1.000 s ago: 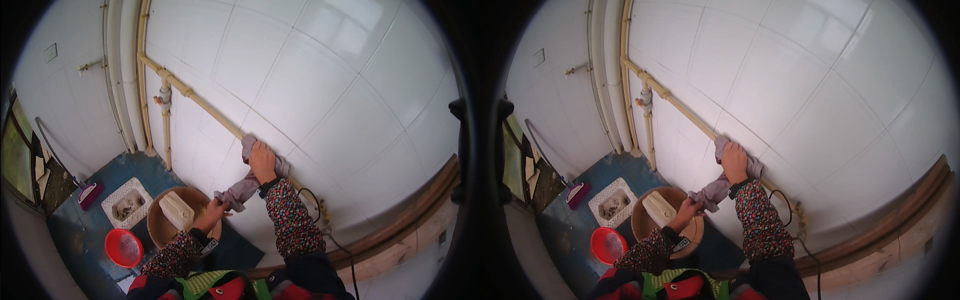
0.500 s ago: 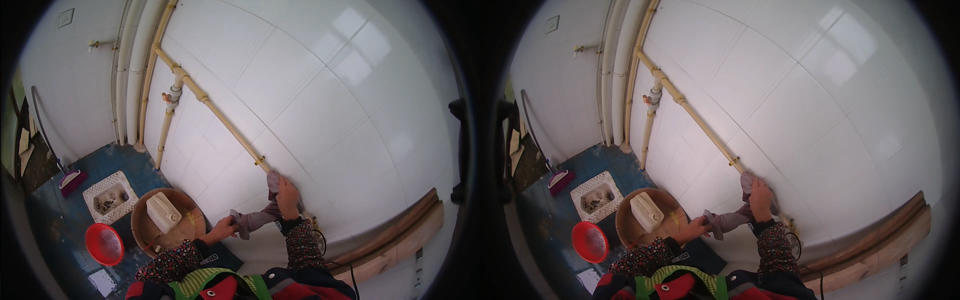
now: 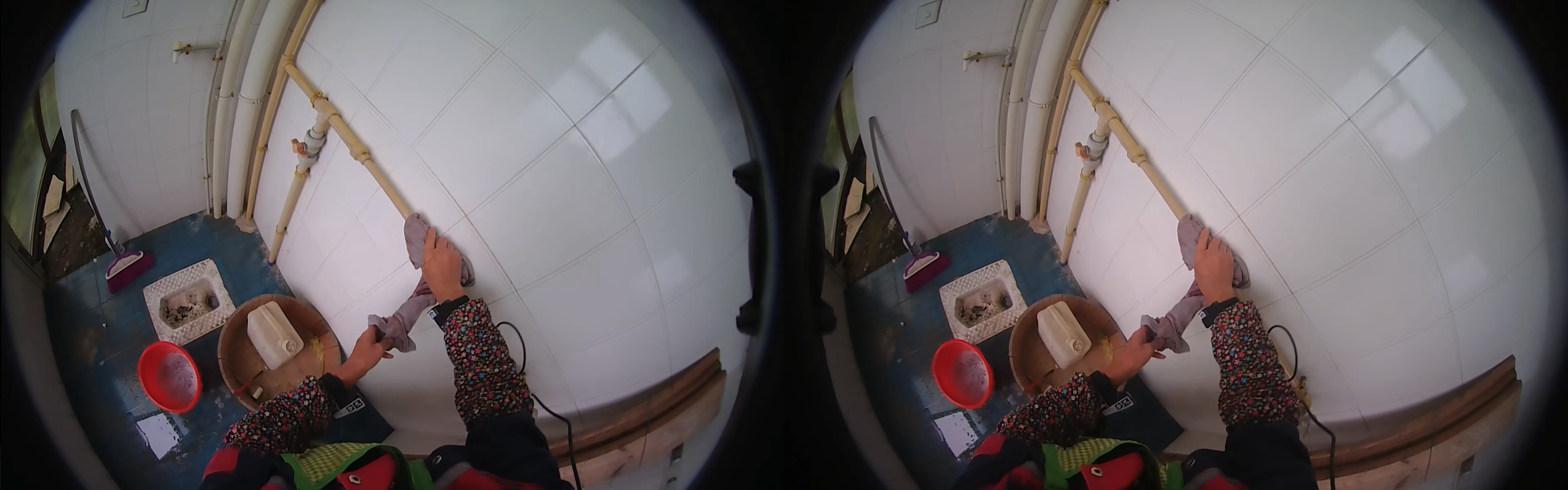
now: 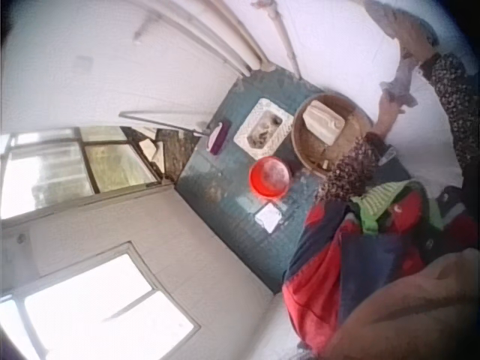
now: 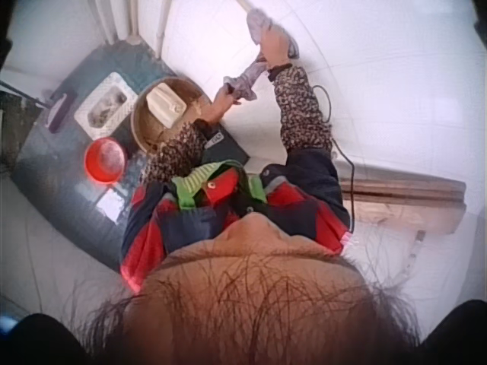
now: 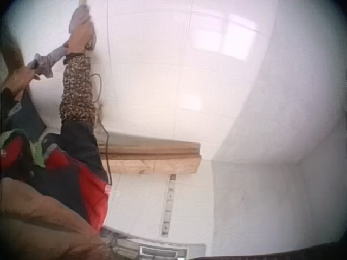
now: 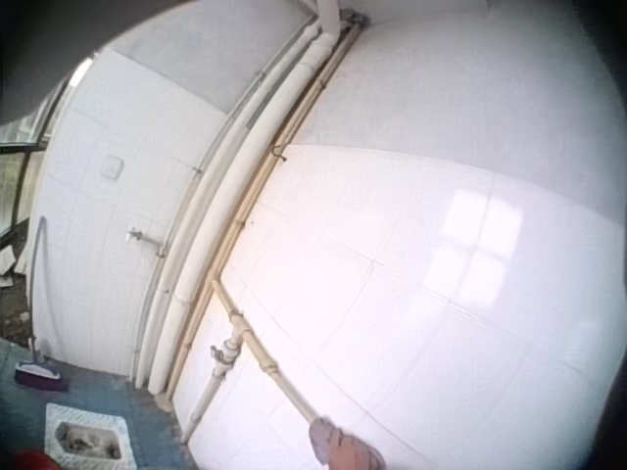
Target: The person wipes exposed wall pipes with a cloth, then rinses the cloth in a red bucket and wrings it out. They scrape debris from the blue floor with a red-handled scraper, pour water from the bucket onto the floor, and sweep the area with a broom.
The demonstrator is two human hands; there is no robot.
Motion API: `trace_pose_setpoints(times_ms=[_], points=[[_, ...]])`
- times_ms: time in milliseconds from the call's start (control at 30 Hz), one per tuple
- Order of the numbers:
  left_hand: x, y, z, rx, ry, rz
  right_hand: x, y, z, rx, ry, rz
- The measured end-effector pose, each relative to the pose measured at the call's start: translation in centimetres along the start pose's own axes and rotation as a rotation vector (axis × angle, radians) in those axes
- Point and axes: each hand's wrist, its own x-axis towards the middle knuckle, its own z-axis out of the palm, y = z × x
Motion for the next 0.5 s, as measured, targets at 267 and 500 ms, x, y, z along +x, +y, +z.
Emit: trace_pose_setpoints(times_ms=[267, 500], points=[[-0.8, -0.9, -0.5, 0.031, -0.054, 0.107, -3.5, 1.4, -3.4, -0.081, 0.070, -0.223], [-2.0, -1.9, 0.0, 0.065, -0.081, 0.140, -6.8, 1.5, -5.9, 0.002, -0.052, -0.449]])
